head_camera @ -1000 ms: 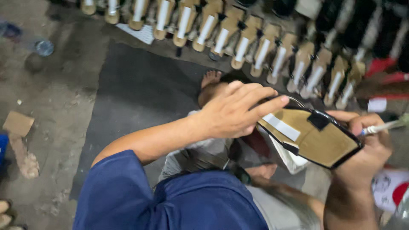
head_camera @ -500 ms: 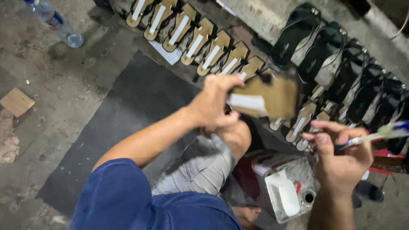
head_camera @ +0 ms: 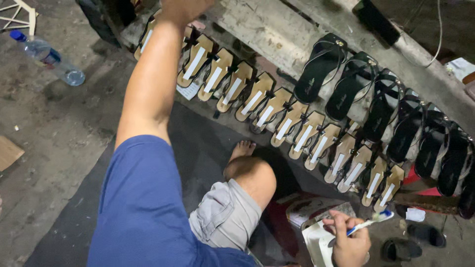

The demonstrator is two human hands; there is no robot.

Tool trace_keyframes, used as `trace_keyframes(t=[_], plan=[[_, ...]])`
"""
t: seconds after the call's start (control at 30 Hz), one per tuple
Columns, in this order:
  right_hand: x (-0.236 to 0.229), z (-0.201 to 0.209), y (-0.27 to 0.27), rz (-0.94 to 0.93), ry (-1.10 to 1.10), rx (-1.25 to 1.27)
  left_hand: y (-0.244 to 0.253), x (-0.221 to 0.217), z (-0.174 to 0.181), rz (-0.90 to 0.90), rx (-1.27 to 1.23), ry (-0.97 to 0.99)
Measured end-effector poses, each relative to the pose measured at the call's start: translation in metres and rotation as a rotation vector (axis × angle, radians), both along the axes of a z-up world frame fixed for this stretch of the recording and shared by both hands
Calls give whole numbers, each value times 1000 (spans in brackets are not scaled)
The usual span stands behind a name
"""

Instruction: The person sits on the floor and applies glue to the edges of several black sandals using a toothbrush. They repeatedly dip the brush into a container and spread the adhesive along the sole and strap edges before placing the sandals on a nearby rack.

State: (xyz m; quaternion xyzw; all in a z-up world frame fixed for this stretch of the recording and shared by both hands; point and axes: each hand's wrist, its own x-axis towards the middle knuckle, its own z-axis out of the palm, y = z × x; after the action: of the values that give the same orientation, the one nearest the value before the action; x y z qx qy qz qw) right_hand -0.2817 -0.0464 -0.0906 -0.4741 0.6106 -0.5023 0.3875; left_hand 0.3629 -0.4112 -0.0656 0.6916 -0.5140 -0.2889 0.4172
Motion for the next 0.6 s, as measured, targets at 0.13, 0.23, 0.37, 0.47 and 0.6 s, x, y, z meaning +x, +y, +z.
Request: trace_keyframes(t=[0.13, 0.23, 0.37, 0.47, 0.6], plan=[[-16, -33, 7, -51, -17, 39, -22, 1, 13, 25, 201, 170], [-20, -48, 11, -74, -34, 68, -20, -2, 18, 62, 227, 183], [-18, -55, 18, -95, -33, 74, -11, -7, 33, 100, 248, 197], [-14, -54, 20, -77, -30, 98, -1, -13, 48, 106, 251, 231], [-8, -52, 23, -92, -46, 94, 8, -26, 55, 46, 159, 19]])
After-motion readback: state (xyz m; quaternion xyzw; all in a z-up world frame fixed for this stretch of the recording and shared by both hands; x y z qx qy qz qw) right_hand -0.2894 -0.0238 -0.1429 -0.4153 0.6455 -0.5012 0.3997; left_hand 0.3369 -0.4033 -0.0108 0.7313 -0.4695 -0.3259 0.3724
